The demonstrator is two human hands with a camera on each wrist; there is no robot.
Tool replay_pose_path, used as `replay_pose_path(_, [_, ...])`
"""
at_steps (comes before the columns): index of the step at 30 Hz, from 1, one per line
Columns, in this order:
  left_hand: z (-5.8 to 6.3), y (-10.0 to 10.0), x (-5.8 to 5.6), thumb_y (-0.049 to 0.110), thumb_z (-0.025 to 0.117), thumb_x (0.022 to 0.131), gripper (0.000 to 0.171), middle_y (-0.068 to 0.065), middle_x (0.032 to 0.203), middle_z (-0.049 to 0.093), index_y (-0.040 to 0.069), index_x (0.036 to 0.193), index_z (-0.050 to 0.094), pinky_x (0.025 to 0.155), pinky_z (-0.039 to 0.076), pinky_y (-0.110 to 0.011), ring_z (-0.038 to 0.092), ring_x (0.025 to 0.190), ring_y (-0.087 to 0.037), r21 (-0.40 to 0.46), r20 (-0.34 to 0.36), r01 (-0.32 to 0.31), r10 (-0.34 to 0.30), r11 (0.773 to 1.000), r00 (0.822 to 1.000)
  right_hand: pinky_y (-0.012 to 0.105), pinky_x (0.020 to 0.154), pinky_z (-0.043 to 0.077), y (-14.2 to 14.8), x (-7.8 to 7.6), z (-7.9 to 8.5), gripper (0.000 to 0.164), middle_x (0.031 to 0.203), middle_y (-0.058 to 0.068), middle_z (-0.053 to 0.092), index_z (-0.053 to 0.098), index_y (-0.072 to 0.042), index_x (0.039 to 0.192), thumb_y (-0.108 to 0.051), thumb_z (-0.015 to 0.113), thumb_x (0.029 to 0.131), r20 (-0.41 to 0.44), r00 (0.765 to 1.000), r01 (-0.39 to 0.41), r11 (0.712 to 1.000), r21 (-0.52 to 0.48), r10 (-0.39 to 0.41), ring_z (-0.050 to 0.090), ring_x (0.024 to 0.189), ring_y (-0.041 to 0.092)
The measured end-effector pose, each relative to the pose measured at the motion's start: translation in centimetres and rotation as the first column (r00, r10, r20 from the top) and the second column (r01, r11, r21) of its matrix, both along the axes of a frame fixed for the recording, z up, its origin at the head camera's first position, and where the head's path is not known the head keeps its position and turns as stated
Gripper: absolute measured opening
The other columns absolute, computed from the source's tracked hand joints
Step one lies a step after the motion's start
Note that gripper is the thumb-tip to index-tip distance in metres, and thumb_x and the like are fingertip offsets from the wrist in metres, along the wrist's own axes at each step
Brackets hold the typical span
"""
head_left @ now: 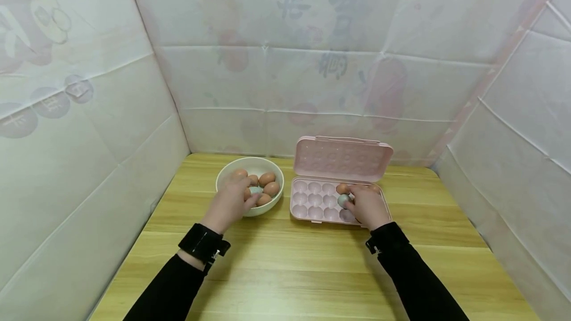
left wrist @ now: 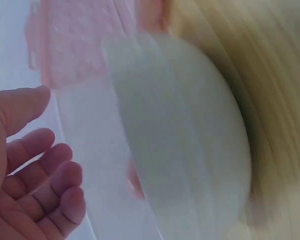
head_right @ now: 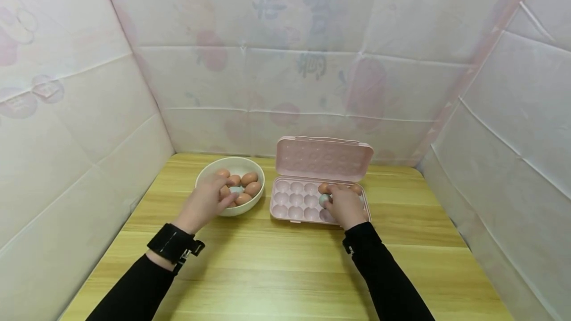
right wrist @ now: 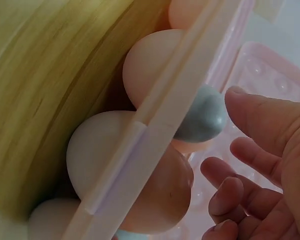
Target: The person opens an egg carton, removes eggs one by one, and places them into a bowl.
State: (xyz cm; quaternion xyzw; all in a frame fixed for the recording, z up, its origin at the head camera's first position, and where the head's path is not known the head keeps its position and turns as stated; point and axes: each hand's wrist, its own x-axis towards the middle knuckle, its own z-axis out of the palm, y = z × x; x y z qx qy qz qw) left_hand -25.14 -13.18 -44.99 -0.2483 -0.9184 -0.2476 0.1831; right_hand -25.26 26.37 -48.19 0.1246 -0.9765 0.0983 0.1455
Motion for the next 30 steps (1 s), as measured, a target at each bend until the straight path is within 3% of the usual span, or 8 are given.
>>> replay_pose_path(3, [0.0, 1.3, 1.3, 0.022, 0.085, 0.093, 0.021, -0.003, 0.088, 0.068, 0.008, 0.100, 0.072, 0.068, 0.056, -0.033, 0.064, 0.075, -0.015, 0.005, -0.063, 0.048, -0.048, 0.999, 0.997, 0.054, 0.090, 0.058, -0.3, -0.2, -0.1, 0.037, 0.110, 0.017, 0.078, 0.075, -0.007, 0.126, -0.024, 0.084, 0.094, 0.018, 1.000, 0.008, 1.000, 0.027, -0.008, 0.074, 0.099, 0.039])
replay_pose_path(5, [-0.3, 2.2, 2.2, 0.023, 0.087, 0.092, 0.021, -0.004, 0.094, 0.072, 0.008, 0.100, 0.073, 0.070, 0.058, -0.033, 0.068, 0.081, -0.018, 0.020, -0.080, 0.078, -0.076, 0.997, 0.994, 0.054, 0.090, 0.058, -0.3, -0.3, -0.2, 0.039, 0.117, 0.019, 0.076, 0.074, -0.010, 0.130, -0.023, 0.083, 0.095, 0.048, 0.999, 0.015, 1.000, 0.024, -0.017, 0.073, 0.103, 0.040])
replay_pose_path(8, [-0.9, 3.3, 3.7, 0.024, 0.087, 0.091, 0.025, -0.006, 0.102, 0.076, 0.007, 0.106, 0.075, 0.078, 0.061, -0.034, 0.072, 0.093, -0.021, 0.055, -0.049, 0.123, -0.120, 0.991, 0.992, 0.056, 0.086, 0.059, -0.4, -0.4, -0.5, 0.039, 0.120, 0.020, 0.074, 0.074, -0.013, 0.132, -0.023, 0.082, 0.095, 0.083, 0.996, 0.036, 0.999, 0.026, -0.039, 0.071, 0.099, 0.041])
replay_pose_path(14, [-2.1, 4.8, 5.8, 0.026, 0.084, 0.094, 0.026, -0.001, 0.105, 0.077, 0.010, 0.113, 0.077, 0.073, 0.057, -0.026, 0.067, 0.081, -0.015, 0.109, 0.058, 0.161, -0.168, 0.981, 0.984, 0.057, 0.072, 0.058, -0.6, -0.4, -0.3, 0.042, 0.124, 0.020, 0.069, 0.071, -0.017, 0.134, -0.021, 0.080, 0.093, 0.159, 0.984, 0.070, 0.997, 0.036, -0.075, 0.067, 0.088, 0.043])
replay_pose_path(19, [-3.2, 5.9, 6.8, 0.027, 0.082, 0.096, 0.022, 0.001, 0.103, 0.076, 0.013, 0.112, 0.075, 0.070, 0.053, -0.022, 0.063, 0.080, -0.013, 0.128, 0.104, 0.179, -0.193, 0.975, 0.976, 0.052, 0.063, 0.056, -0.7, -0.3, -0.2, 0.045, 0.122, 0.020, 0.069, 0.067, -0.020, 0.137, -0.021, 0.079, 0.094, 0.199, 0.975, 0.094, 0.995, 0.042, -0.101, 0.066, 0.081, 0.043])
replay_pose_path(25, [-4.3, 6.8, 7.5, 0.026, 0.080, 0.098, 0.020, -0.002, 0.107, 0.077, 0.011, 0.111, 0.076, 0.069, 0.052, -0.020, 0.066, 0.081, -0.019, 0.169, 0.160, 0.209, -0.236, 0.963, 0.958, 0.049, 0.058, 0.054, -0.7, -0.2, -0.6, 0.048, 0.120, 0.020, 0.070, 0.066, -0.020, 0.139, -0.020, 0.081, 0.093, 0.144, 0.986, 0.081, 0.996, 0.048, -0.087, 0.065, 0.075, 0.042])
replay_pose_path(30, [-4.7, 7.1, 7.8, 0.027, 0.080, 0.098, 0.019, -0.001, 0.112, 0.078, 0.013, 0.111, 0.076, 0.071, 0.054, -0.021, 0.068, 0.082, -0.018, 0.169, 0.173, 0.207, -0.235, 0.964, 0.956, 0.050, 0.062, 0.055, -0.5, -0.2, -0.9, 0.047, 0.119, 0.019, 0.069, 0.067, -0.019, 0.139, -0.018, 0.080, 0.093, 0.126, 0.990, 0.064, 0.998, 0.028, -0.067, 0.064, 0.077, 0.041])
